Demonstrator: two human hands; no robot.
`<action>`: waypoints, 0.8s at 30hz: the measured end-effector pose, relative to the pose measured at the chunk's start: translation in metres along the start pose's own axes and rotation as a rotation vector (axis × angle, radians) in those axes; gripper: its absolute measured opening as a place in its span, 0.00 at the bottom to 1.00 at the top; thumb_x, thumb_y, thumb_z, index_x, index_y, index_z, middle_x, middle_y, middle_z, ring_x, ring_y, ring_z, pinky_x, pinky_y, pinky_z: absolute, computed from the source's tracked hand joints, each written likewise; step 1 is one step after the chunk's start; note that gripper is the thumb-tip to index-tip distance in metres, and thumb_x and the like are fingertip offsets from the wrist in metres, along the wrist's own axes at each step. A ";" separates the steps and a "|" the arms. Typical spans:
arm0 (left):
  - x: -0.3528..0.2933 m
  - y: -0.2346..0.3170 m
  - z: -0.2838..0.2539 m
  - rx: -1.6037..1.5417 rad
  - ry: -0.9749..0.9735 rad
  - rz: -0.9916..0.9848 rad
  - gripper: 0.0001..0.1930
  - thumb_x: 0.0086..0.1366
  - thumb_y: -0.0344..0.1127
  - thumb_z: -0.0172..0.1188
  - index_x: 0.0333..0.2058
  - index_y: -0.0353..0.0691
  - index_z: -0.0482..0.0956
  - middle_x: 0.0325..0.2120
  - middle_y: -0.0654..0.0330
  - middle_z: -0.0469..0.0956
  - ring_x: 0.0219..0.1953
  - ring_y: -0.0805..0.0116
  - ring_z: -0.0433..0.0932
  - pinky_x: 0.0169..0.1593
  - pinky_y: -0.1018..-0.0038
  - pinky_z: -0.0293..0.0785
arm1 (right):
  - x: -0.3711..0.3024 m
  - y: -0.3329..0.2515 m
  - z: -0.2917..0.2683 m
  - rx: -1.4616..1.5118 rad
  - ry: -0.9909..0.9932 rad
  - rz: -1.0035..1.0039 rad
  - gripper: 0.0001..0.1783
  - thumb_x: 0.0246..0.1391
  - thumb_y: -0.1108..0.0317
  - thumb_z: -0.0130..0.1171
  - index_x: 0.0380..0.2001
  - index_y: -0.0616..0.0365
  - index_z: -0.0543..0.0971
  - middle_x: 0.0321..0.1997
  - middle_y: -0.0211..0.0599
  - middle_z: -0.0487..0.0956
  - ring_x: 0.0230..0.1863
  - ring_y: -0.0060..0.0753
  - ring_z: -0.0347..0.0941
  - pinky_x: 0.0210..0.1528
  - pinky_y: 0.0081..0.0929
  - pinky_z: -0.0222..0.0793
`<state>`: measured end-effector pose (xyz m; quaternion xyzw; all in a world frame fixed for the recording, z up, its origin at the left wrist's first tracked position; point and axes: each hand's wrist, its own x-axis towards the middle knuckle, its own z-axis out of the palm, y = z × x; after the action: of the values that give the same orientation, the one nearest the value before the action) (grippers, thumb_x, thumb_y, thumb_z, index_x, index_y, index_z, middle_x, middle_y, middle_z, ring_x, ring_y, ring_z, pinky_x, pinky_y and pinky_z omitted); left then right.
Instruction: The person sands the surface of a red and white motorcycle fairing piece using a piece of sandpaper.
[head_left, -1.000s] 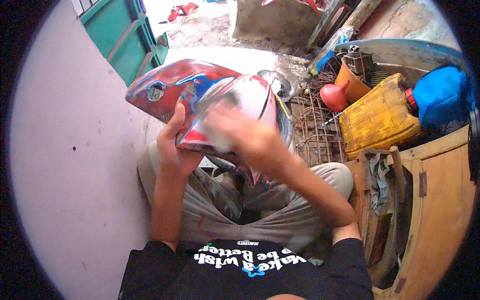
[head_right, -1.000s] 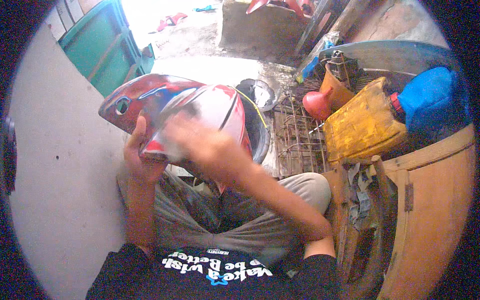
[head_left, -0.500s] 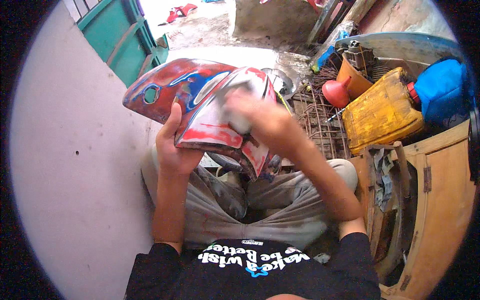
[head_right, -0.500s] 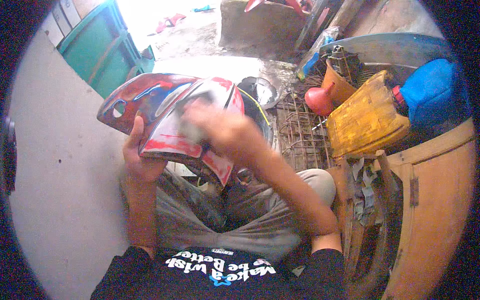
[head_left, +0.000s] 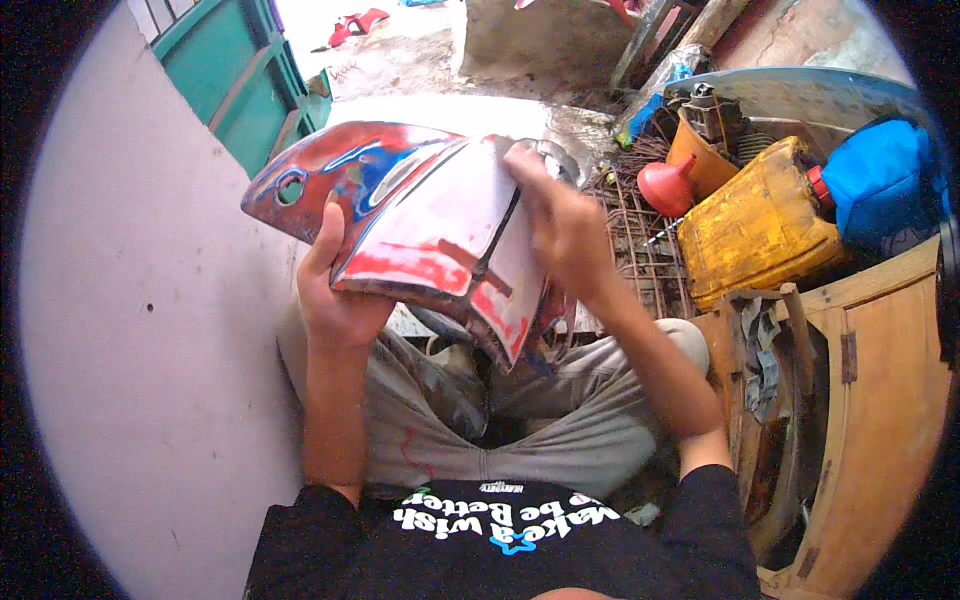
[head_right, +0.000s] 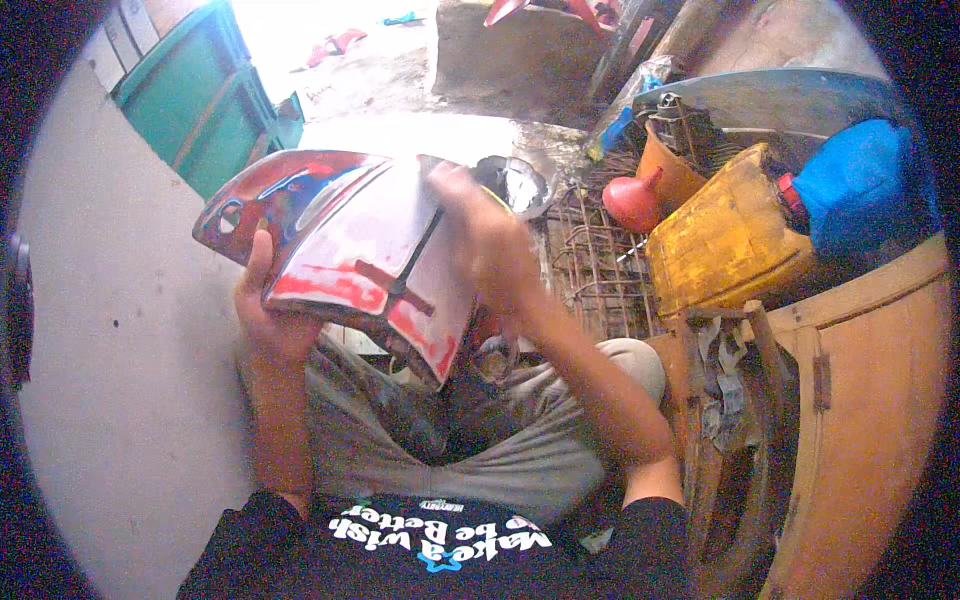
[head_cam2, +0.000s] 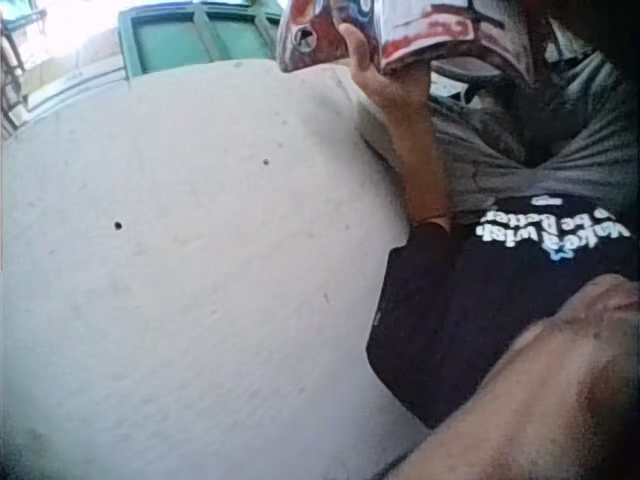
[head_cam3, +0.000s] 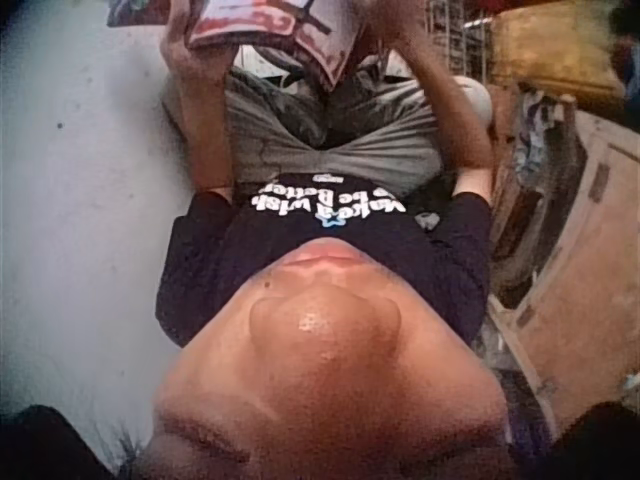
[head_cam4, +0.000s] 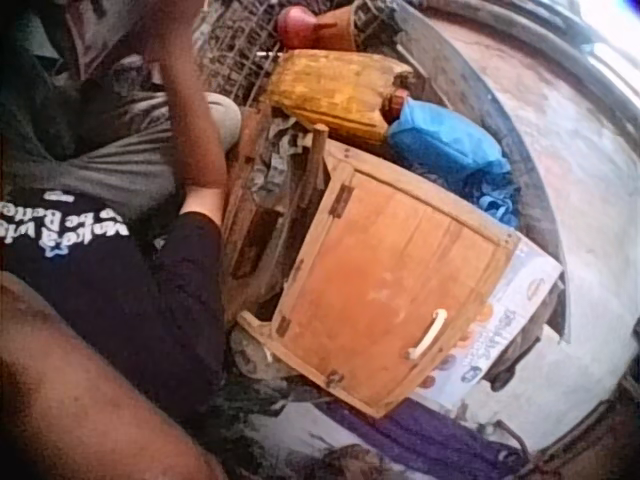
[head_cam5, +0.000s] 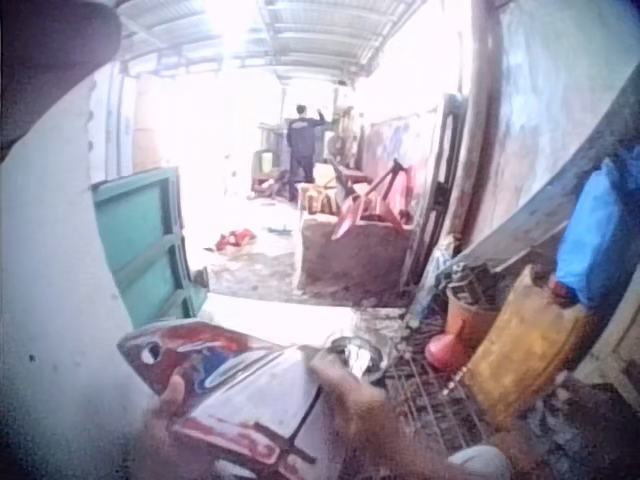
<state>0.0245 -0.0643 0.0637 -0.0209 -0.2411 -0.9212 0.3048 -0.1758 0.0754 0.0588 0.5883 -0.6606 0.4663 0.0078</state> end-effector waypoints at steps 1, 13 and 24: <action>0.000 0.003 0.000 0.022 0.035 0.017 0.27 0.76 0.48 0.44 0.65 0.36 0.61 0.61 0.47 0.70 0.62 0.49 0.71 0.65 0.51 0.65 | -0.007 -0.012 0.011 -0.010 0.036 -0.055 0.27 0.53 0.82 0.53 0.58 0.57 0.74 0.60 0.51 0.76 0.62 0.49 0.73 0.63 0.38 0.70; 0.002 0.007 -0.001 -0.050 0.041 0.010 0.30 0.75 0.50 0.44 0.65 0.33 0.59 0.61 0.44 0.69 0.63 0.48 0.69 0.65 0.51 0.64 | 0.021 0.071 -0.003 0.338 0.083 0.471 0.17 0.70 0.59 0.50 0.44 0.62 0.80 0.37 0.38 0.84 0.35 0.26 0.78 0.42 0.26 0.74; -0.011 -0.031 -0.022 0.785 0.230 0.013 0.35 0.72 0.60 0.48 0.61 0.32 0.66 0.56 0.51 0.74 0.55 0.60 0.76 0.58 0.62 0.73 | -0.008 0.051 0.045 1.166 0.277 0.917 0.17 0.71 0.60 0.47 0.46 0.64 0.75 0.44 0.39 0.82 0.40 0.31 0.78 0.49 0.34 0.74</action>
<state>0.0181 -0.0465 0.0283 0.1984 -0.5384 -0.7536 0.3205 -0.1891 0.0469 -0.0016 0.0992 -0.4783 0.7666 -0.4168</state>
